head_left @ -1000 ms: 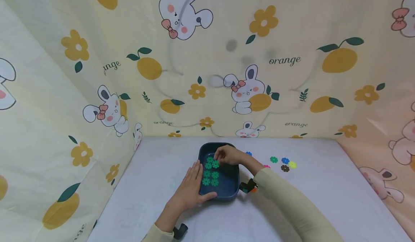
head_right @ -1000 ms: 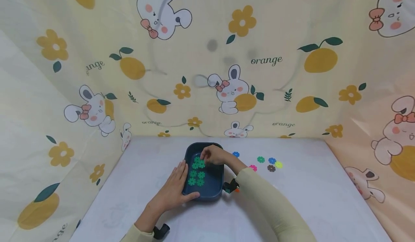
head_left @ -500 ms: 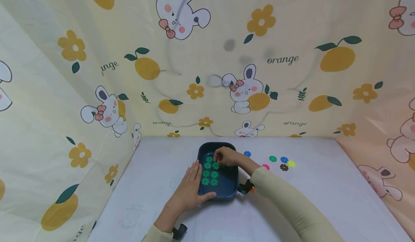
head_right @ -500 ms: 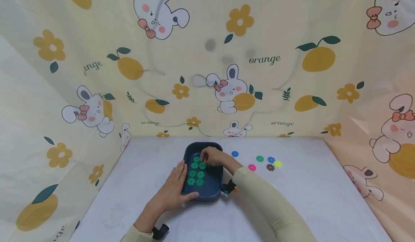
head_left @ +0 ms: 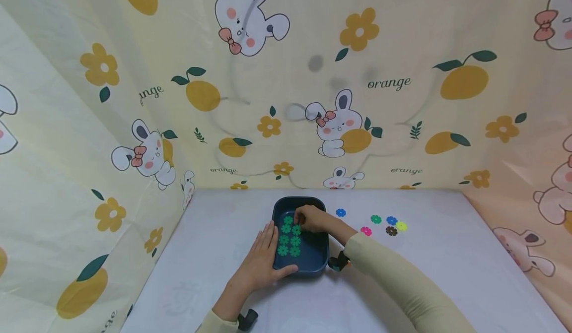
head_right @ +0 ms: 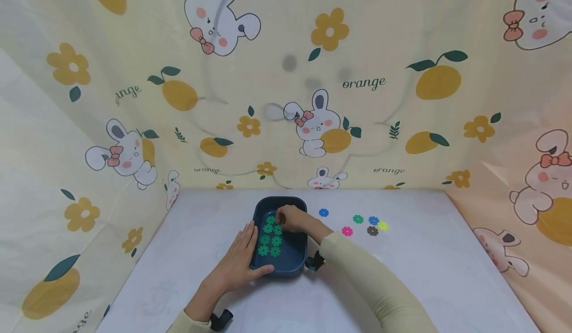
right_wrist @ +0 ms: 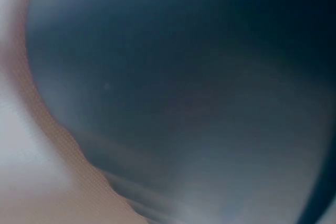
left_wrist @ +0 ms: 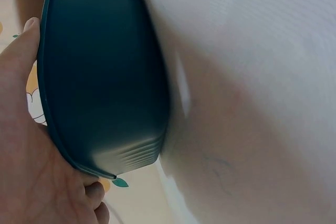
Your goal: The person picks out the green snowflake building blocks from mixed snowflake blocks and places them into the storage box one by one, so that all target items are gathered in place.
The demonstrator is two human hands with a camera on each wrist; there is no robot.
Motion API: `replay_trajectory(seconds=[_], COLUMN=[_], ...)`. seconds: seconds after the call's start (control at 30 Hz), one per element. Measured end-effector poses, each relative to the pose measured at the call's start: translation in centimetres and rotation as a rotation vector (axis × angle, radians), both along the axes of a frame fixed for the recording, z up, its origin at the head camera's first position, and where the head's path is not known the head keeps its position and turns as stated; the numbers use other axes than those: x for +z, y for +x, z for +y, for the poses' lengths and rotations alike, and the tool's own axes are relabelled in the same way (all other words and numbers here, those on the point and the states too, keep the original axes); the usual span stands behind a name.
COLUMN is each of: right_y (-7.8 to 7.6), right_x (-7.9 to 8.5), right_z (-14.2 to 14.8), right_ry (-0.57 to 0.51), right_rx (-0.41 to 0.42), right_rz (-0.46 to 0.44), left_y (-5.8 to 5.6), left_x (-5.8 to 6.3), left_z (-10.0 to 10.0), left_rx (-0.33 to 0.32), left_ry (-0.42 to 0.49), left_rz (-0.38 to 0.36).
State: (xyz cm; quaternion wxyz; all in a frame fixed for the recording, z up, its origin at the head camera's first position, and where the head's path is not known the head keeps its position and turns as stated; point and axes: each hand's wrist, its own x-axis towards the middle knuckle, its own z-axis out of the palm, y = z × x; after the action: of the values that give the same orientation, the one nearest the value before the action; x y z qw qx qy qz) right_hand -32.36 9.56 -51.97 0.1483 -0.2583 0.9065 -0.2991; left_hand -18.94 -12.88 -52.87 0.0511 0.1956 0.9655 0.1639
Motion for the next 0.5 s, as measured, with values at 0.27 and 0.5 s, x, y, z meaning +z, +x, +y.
replay_trajectory(seconds=[0.27, 0.5], right_y=[0.1, 0.5], right_x=[0.4, 1.4], right_z=[0.3, 1.9], right_ry=[-0.032, -0.147], right_rx=[0.011, 0.048], right_rz=[0.032, 0.072], left_y=[-0.3, -0.3], left_x=[-0.2, -0.3], left_z=[0.0, -0.1], left_rx=[0.001, 0.001], left_ry=[0.003, 0.009], left_rz=[0.001, -0.002])
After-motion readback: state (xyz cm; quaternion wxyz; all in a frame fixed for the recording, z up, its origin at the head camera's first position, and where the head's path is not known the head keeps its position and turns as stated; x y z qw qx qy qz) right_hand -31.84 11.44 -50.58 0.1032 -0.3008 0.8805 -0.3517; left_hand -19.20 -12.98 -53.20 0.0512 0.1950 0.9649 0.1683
